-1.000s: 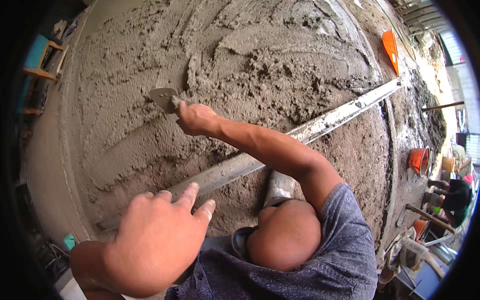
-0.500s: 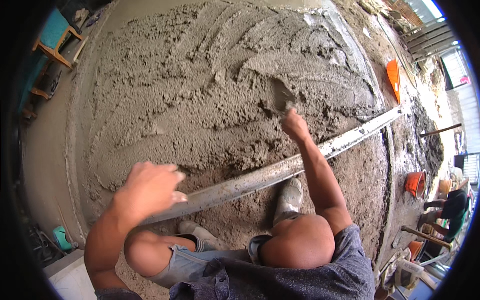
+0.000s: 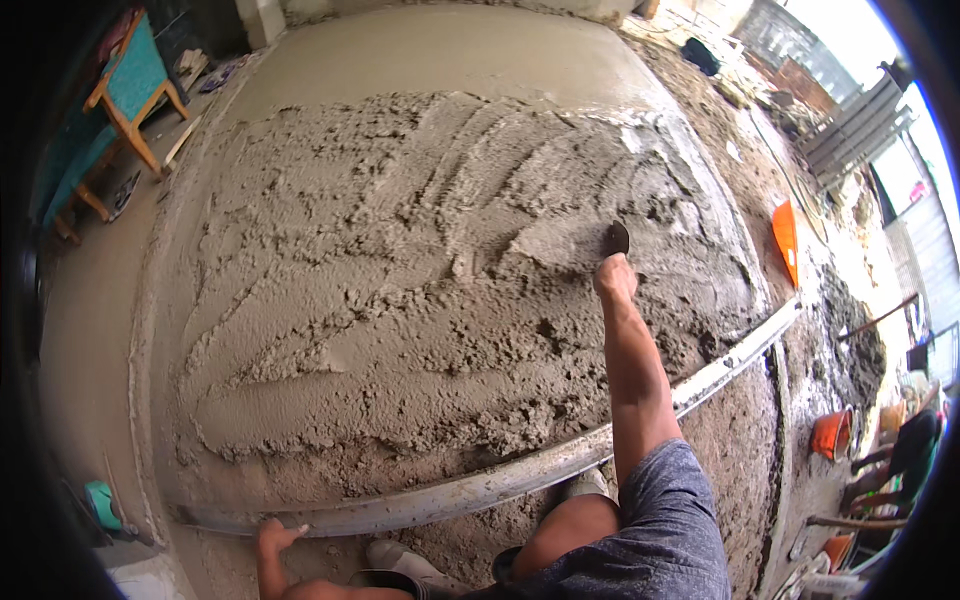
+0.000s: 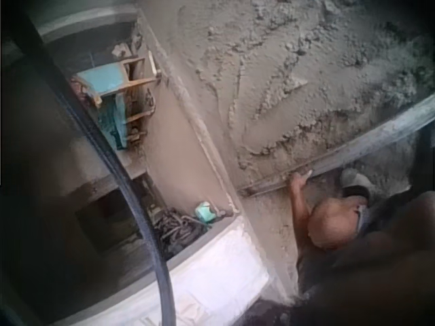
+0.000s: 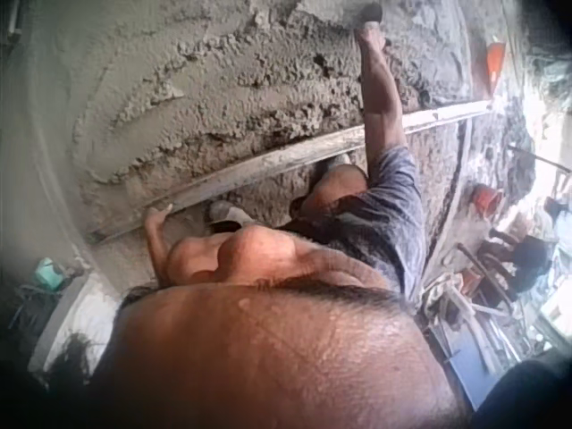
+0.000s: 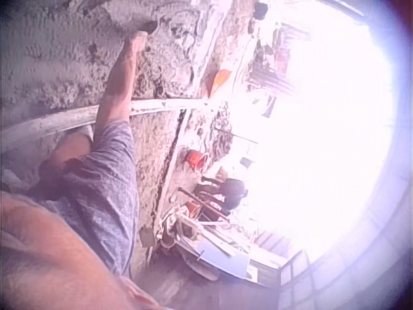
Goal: The person levels and smooths wet concrete on a floor using a long metal screed and a trowel. They repeatedly pull the screed across the surface to flatten it and use the trowel to fill gaps and refine the finish.
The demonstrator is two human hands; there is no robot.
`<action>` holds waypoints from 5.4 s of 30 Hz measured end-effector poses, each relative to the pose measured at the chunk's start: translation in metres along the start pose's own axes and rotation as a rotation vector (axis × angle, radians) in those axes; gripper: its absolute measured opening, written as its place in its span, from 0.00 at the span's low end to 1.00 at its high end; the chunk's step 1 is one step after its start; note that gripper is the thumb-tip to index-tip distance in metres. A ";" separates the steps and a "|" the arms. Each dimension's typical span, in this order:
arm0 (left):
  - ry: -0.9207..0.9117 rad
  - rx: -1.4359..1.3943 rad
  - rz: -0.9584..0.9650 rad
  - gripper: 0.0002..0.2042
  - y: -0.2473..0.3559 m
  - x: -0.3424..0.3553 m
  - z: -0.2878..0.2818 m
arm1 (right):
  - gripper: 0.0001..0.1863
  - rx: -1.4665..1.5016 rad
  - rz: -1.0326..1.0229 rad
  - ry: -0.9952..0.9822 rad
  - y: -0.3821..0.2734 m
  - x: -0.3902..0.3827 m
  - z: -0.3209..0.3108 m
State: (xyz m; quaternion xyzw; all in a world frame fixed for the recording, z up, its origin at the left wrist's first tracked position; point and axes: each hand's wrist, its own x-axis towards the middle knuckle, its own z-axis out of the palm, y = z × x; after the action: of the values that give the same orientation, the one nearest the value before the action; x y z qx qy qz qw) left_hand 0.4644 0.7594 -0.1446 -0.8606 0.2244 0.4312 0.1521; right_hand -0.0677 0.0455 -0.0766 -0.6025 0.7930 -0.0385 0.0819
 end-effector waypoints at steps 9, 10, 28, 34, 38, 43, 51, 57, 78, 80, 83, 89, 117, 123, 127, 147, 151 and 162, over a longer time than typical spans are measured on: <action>0.053 0.059 -0.026 0.39 0.036 -0.037 -0.069 | 0.24 -0.276 -0.919 -0.295 -0.257 -0.254 0.085; 0.029 0.049 -0.041 0.39 0.032 -0.037 -0.071 | 0.29 -0.326 -1.026 -0.359 -0.259 -0.279 0.086; 0.263 -0.058 -0.093 0.29 -0.018 -0.050 -0.065 | 0.26 -0.532 -1.208 -0.251 -0.379 -0.212 0.106; 0.319 -0.056 -0.036 0.29 -0.034 -0.035 -0.035 | 0.21 -0.816 -2.244 -0.018 -0.336 -0.308 0.136; 0.246 -0.096 -0.057 0.27 -0.033 -0.040 -0.040 | 0.11 -0.528 -2.138 -0.580 -0.348 -0.272 0.095; 0.206 -0.060 -0.050 0.27 -0.020 -0.042 -0.059 | 0.18 -0.273 -1.563 -0.074 -0.495 -0.296 0.109; 0.469 -0.183 -0.044 0.29 -0.033 -0.075 -0.022 | 0.23 -0.658 -1.679 -0.258 -0.565 -0.440 0.137; 0.606 -0.289 -0.291 0.30 0.005 -0.148 0.066 | 0.32 -1.022 -2.290 -0.135 -0.460 -0.392 0.115; 0.604 -0.292 -0.173 0.25 0.060 -0.317 0.110 | 0.10 -0.356 -2.309 -0.159 -0.177 -0.049 0.011; 0.522 -0.343 -0.085 0.25 0.143 -0.334 0.043 | 0.19 -0.352 -2.041 -0.015 -0.248 -0.151 0.020; 0.401 -0.195 0.063 0.27 0.239 -0.330 0.000 | 0.22 -0.264 -1.889 -0.036 -0.332 -0.230 0.051; 0.293 -0.067 0.489 0.27 0.325 -0.303 0.011 | 0.16 -0.441 -1.961 -0.037 -0.334 -0.188 0.095; 0.113 -0.062 0.558 0.26 0.469 -0.280 -0.022 | 0.23 1.043 -0.147 -1.099 -0.156 -0.137 0.144; 0.357 -0.161 0.372 0.25 0.328 -0.275 0.041 | 0.15 1.109 0.129 -1.106 -0.041 -0.129 0.033; 0.251 -0.249 0.268 0.24 0.310 -0.218 0.072 | 0.07 1.148 0.283 -0.818 0.120 -0.010 -0.025; -0.045 0.414 0.301 0.31 0.272 -0.141 -0.034 | 0.15 0.923 -0.264 -1.047 -0.023 0.034 0.021; 0.006 0.383 0.241 0.32 0.275 -0.142 -0.046 | 0.16 1.097 -0.064 -0.862 0.096 0.074 -0.023; -0.038 0.457 0.227 0.35 0.306 -0.111 -0.049 | 0.18 1.168 0.588 -0.211 0.485 0.079 -0.116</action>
State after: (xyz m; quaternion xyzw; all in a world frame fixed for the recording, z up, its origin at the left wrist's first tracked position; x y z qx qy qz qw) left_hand 0.2806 0.5037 -0.0471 -0.7649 0.4082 0.3996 0.2977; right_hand -0.5695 0.0971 -0.0463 -0.2181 0.7610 -0.3790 0.4792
